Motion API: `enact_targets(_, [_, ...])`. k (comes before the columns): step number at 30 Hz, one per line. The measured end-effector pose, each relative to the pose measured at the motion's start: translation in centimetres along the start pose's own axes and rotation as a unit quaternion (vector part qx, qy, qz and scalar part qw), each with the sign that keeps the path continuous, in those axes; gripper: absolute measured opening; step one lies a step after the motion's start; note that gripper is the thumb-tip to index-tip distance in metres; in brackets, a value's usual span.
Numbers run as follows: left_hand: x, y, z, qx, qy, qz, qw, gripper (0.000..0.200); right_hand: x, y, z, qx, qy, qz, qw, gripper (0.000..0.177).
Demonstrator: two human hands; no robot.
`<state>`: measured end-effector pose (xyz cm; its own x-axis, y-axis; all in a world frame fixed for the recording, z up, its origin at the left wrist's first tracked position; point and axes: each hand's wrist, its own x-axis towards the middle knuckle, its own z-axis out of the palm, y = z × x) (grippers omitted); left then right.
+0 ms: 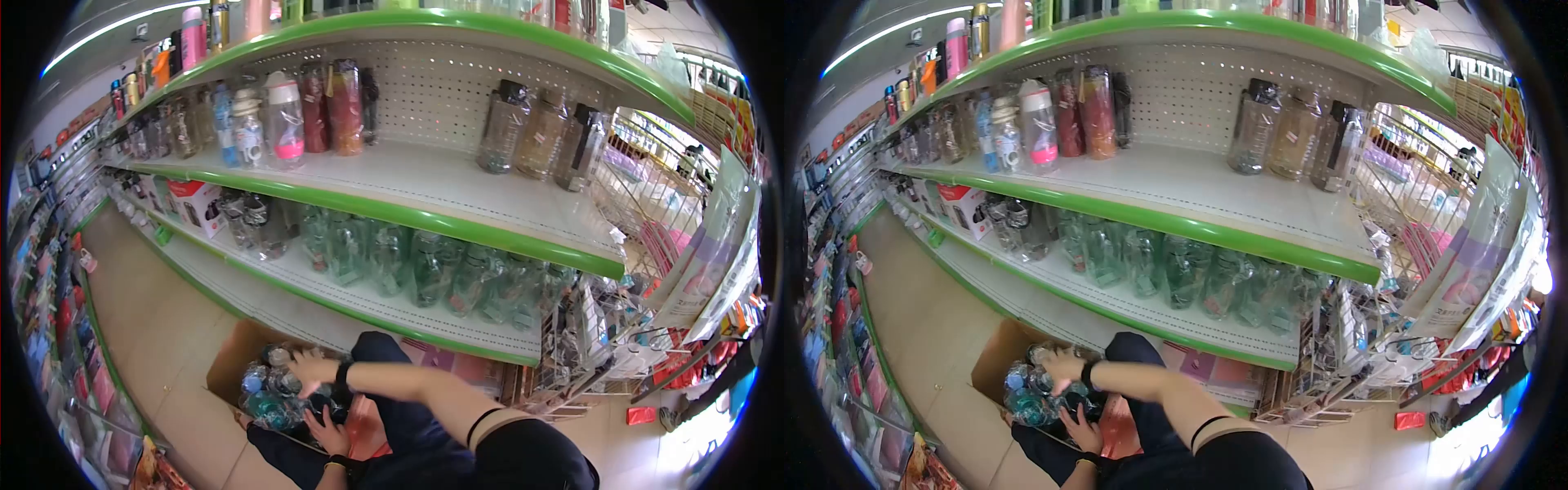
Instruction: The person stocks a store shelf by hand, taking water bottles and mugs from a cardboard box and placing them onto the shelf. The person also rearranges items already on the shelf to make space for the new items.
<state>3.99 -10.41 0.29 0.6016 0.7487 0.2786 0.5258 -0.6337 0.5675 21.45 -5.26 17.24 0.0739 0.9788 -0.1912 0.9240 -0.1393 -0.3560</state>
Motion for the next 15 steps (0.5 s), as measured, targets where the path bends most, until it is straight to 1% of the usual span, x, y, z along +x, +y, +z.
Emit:
enact_targets(1, [0.0,0.0,0.3,0.002,0.01,0.001,1.0,0.064,1.1,0.3,3.1,0.091,-0.02,0.006,0.996,0.089])
enact_targets(3, [0.1,-0.9,0.7,-0.001,0.017,0.025,1.0,0.063,1.2,-1.2,8.0,0.065,-0.032,0.101,0.992,0.09])
enact_targets(4, [-0.2,-1.7,1.2,-0.005,0.011,0.017,1.0,0.064,0.7,-1.9,8.4,0.03,-0.02,0.1,0.994,0.09])
enact_targets(5, [-0.3,-1.3,1.1,0.003,-0.008,-0.013,1.0,0.064,-0.3,-2.8,8.9,-0.003,-0.013,0.102,0.995,0.089])
enact_targets(6, [-0.3,-1.5,1.0,0.003,-0.002,-0.008,1.0,0.063,-1.0,-3.1,8.5,-0.015,0.018,0.101,0.995,0.089])
enact_targets(7, [-0.2,-1.1,1.0,-0.001,0.004,-0.003,1.0,0.063,-0.2,-2.2,9.7,-0.013,0.013,0.101,0.995,0.089])
enact_targets(9, [0.1,-0.2,0.3,-0.003,0.001,0.0,1.0,0.063,1.4,0.7,11.2,0.008,0.199,0.07,0.977,0.091])
enact_targets(10, [0.1,0.1,-0.1,-0.003,0.004,0.008,1.0,0.063,1.0,1.3,9.8,0.041,0.238,0.072,0.968,0.095])
enact_targets(11, [0.2,0.5,-0.4,-0.004,0.001,0.007,1.0,0.063,0.6,1.8,8.4,0.089,0.203,0.088,0.971,0.096])
enact_targets(13, [0.2,0.9,-0.6,-0.005,0.0,-0.008,1.0,0.063,0.5,3.1,7.8,0.106,0.164,0.111,0.975,0.092])
enact_targets(14, [0.2,0.8,-0.5,0.0,-0.002,-0.01,1.0,0.063,0.3,3.5,7.7,0.107,0.162,0.112,0.975,0.092])
enact_targets(15, [0.1,0.8,-0.5,0.0,-0.003,-0.011,1.0,0.063,0.2,4.4,7.9,0.131,0.187,0.072,0.971,0.087])
